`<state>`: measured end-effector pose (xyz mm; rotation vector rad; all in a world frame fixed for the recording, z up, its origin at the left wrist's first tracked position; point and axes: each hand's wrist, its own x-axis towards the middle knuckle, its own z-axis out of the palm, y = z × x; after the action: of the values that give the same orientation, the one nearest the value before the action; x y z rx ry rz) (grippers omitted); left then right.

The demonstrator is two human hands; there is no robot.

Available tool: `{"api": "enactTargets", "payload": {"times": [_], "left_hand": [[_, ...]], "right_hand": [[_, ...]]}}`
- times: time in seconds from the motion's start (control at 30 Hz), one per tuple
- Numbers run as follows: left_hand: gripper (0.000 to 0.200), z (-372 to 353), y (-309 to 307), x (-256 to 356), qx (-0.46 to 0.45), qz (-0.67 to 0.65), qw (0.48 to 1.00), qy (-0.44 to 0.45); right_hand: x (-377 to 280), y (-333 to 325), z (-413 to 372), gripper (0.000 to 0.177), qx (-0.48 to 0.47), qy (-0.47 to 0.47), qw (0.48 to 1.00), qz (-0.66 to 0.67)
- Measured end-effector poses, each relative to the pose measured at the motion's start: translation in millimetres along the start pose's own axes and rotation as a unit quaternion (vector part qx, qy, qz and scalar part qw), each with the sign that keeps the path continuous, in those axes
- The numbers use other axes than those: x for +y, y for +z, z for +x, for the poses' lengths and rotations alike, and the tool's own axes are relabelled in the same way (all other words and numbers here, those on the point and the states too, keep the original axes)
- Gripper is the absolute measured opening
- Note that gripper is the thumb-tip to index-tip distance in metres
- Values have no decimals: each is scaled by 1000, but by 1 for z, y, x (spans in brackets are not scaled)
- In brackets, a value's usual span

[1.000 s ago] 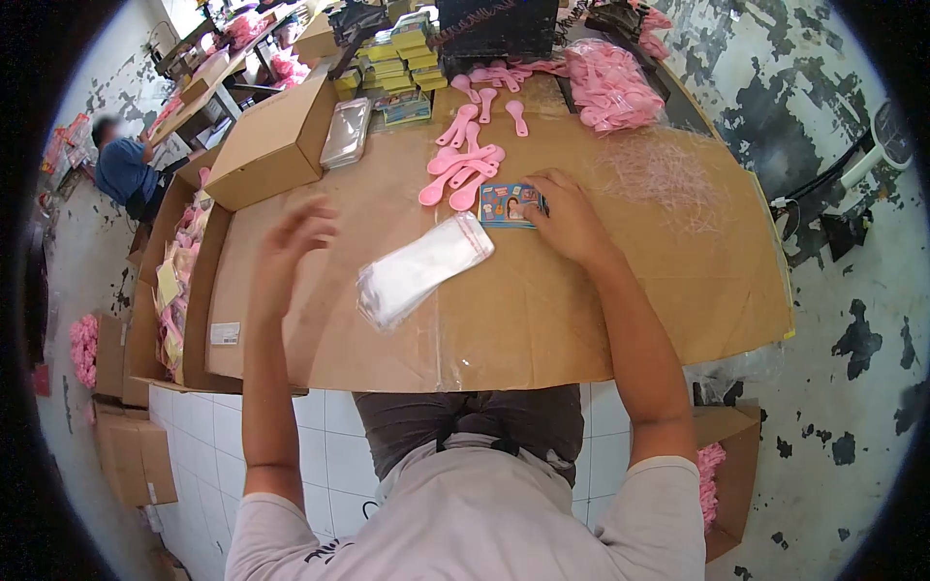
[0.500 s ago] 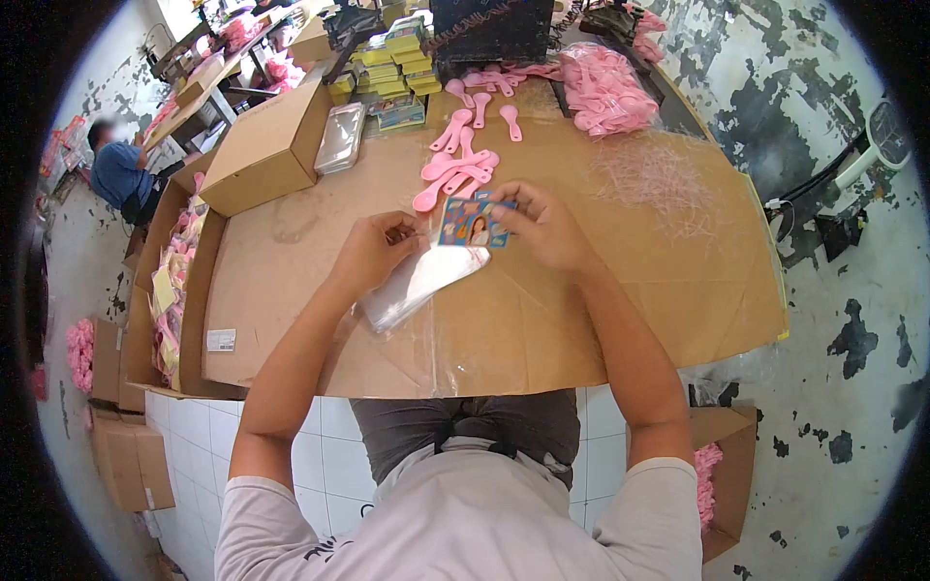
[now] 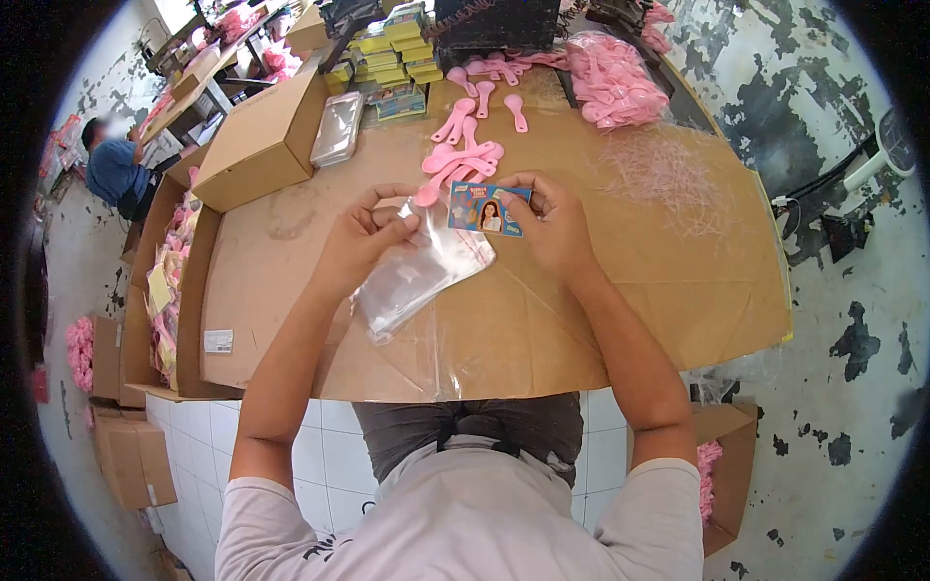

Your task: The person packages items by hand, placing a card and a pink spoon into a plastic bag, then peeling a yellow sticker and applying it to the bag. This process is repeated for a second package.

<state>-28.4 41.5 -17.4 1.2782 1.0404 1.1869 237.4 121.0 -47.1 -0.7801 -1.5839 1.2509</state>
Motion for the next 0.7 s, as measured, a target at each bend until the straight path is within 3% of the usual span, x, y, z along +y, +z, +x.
{"api": "enactTargets", "payload": {"times": [0.3, 0.4, 0.5, 0.6, 0.7], "left_hand": [[49, -3, 10, -7, -13, 17, 1000, -12], [51, -6, 15, -2, -14, 25, 1000, -6], [51, -7, 17, -8, -36, 51, 998, 5], [50, -7, 17, -13, -38, 77, 996, 24], [48, -5, 14, -9, -25, 8, 1000, -7]], "right_hand": [[-18, 9, -6, 19, 48, -28, 996, 63], [-15, 0, -6, 16, -22, -125, 981, -148], [-25, 3, -9, 15, -48, -183, 951, -242], [-16, 8, -10, 17, 16, -109, 988, -111], [-19, 8, -6, 19, 100, -106, 989, -3]]}}
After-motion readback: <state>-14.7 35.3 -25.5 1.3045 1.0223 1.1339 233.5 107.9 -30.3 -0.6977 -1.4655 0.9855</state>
